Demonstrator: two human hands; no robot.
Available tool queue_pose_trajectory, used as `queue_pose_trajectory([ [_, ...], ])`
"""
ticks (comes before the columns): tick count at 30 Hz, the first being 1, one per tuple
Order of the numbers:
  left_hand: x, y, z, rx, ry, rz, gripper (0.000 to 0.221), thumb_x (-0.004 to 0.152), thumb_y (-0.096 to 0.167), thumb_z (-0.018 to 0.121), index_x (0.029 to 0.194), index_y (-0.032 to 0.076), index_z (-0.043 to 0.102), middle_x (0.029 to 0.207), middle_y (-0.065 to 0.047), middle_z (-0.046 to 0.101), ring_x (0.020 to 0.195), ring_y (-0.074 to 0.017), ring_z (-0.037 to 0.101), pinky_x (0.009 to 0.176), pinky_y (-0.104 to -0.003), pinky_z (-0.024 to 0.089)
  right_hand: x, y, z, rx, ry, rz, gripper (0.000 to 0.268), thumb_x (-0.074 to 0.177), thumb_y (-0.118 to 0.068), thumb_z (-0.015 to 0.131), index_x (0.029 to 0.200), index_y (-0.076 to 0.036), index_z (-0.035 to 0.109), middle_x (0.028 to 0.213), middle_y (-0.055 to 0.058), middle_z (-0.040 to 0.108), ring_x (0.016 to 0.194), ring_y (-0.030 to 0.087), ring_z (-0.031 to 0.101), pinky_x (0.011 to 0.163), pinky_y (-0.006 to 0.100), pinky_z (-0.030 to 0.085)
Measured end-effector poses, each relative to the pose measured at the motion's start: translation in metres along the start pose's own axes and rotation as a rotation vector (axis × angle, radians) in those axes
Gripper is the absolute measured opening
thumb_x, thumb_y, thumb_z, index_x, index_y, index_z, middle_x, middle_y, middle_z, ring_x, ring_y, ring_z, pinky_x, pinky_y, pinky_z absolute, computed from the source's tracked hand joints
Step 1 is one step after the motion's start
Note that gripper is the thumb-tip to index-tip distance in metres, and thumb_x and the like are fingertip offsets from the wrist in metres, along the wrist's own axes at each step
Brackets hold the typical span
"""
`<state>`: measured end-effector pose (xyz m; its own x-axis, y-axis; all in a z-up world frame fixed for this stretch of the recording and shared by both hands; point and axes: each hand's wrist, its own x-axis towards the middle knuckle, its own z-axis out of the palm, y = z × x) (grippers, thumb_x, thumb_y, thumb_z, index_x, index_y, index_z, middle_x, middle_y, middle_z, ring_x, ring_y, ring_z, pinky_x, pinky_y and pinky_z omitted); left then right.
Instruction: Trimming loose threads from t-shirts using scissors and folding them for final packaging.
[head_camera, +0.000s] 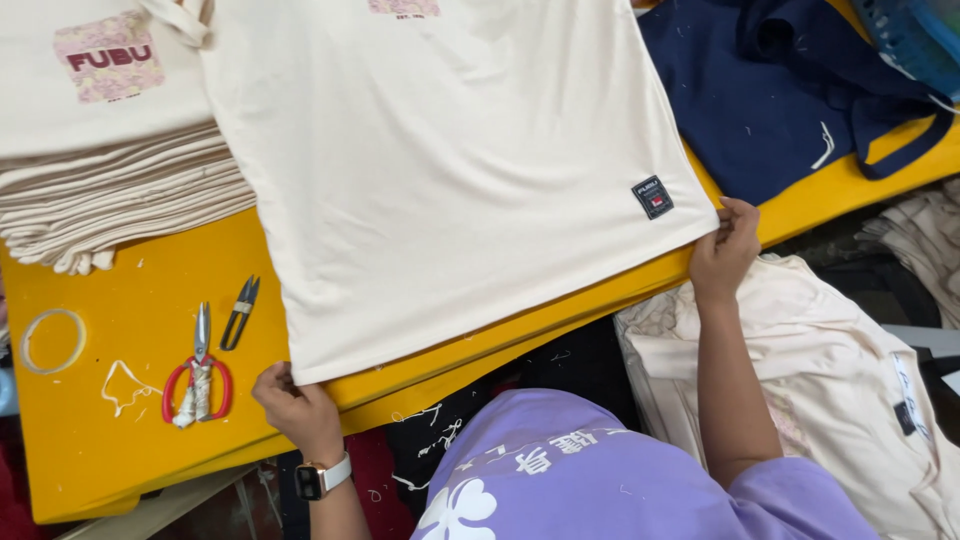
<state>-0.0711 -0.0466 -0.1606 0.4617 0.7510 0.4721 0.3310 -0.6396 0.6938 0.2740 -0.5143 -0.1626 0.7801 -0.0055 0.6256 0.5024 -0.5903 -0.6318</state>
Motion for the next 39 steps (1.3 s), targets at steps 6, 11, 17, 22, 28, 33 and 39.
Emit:
queue_pose_trajectory([
  [6,0.003,0.009,-0.003,-0.038,0.014,0.005,0.017,0.107,0.001,0.057,0.119,-0.007,0.047,0.108,-0.025,0.059,0.09,-0.0386,0.061,0.077,-0.045,0.051,-0.001,-0.006,0.0,0.01,0.019,-0.039,0.024,0.098,0.013,0.052,0.121,0.005,0.055,0.094,0.017,0.057,0.075,0.024,0.053,0.066,0.032,0.045],
  [11,0.004,0.011,-0.004,-0.041,0.004,0.016,0.015,0.107,-0.002,0.055,0.119,-0.006,0.047,0.108,-0.026,0.06,0.093,-0.0399,0.061,0.079,-0.046,0.051,-0.002,-0.004,0.001,-0.001,0.0,-0.037,0.025,0.096,0.012,0.053,0.121,0.005,0.056,0.098,0.018,0.059,0.076,0.024,0.055,0.066,0.033,0.046],
  [17,0.009,0.011,-0.007,-0.007,-0.063,-0.024,0.019,0.105,0.005,0.063,0.118,-0.005,0.052,0.104,-0.02,0.061,0.085,-0.0324,0.061,0.073,-0.043,0.05,0.014,-0.019,-0.012,-0.099,-0.143,-0.138,0.028,0.088,0.011,0.055,0.114,0.004,0.062,0.099,0.017,0.061,0.083,0.027,0.057,0.068,0.036,0.045],
  [22,0.035,0.046,-0.032,0.086,-0.555,-0.069,0.055,0.083,0.028,0.081,0.129,0.007,0.059,0.106,-0.004,0.063,0.089,-0.0186,0.057,0.083,-0.035,0.049,0.039,-0.059,-0.03,0.095,-0.356,-0.01,0.038,0.088,0.005,0.057,0.124,-0.004,0.066,0.121,0.015,0.06,0.109,0.029,0.055,0.087,0.04,0.046],
  [28,0.047,0.051,-0.036,0.133,-0.681,-0.129,0.043,0.089,0.032,0.075,0.123,0.01,0.064,0.102,-0.003,0.062,0.089,-0.0169,0.058,0.079,-0.032,0.051,0.073,-0.072,0.027,0.045,-0.379,-0.247,0.011,0.099,0.012,0.069,0.104,0.005,0.075,0.1,0.015,0.067,0.088,0.026,0.065,0.072,0.032,0.056],
  [33,0.04,0.04,-0.034,0.108,-0.627,-0.079,0.034,0.09,0.032,0.074,0.116,0.01,0.067,0.104,-0.002,0.062,0.088,-0.0166,0.058,0.078,-0.032,0.051,0.078,-0.034,0.068,-0.061,-0.439,-0.158,0.007,0.096,0.002,0.075,0.1,-0.001,0.079,0.097,0.011,0.067,0.083,0.025,0.065,0.075,0.033,0.055],
  [39,0.039,0.038,-0.032,0.106,-0.604,-0.063,0.03,0.09,0.03,0.075,0.113,0.011,0.069,0.104,-0.002,0.062,0.086,-0.0162,0.058,0.078,-0.032,0.05,0.072,-0.022,0.077,-0.263,-0.464,-0.154,0.006,0.1,-0.003,0.06,0.098,-0.007,0.064,0.094,0.01,0.07,0.082,0.032,0.064,0.067,0.045,0.047],
])
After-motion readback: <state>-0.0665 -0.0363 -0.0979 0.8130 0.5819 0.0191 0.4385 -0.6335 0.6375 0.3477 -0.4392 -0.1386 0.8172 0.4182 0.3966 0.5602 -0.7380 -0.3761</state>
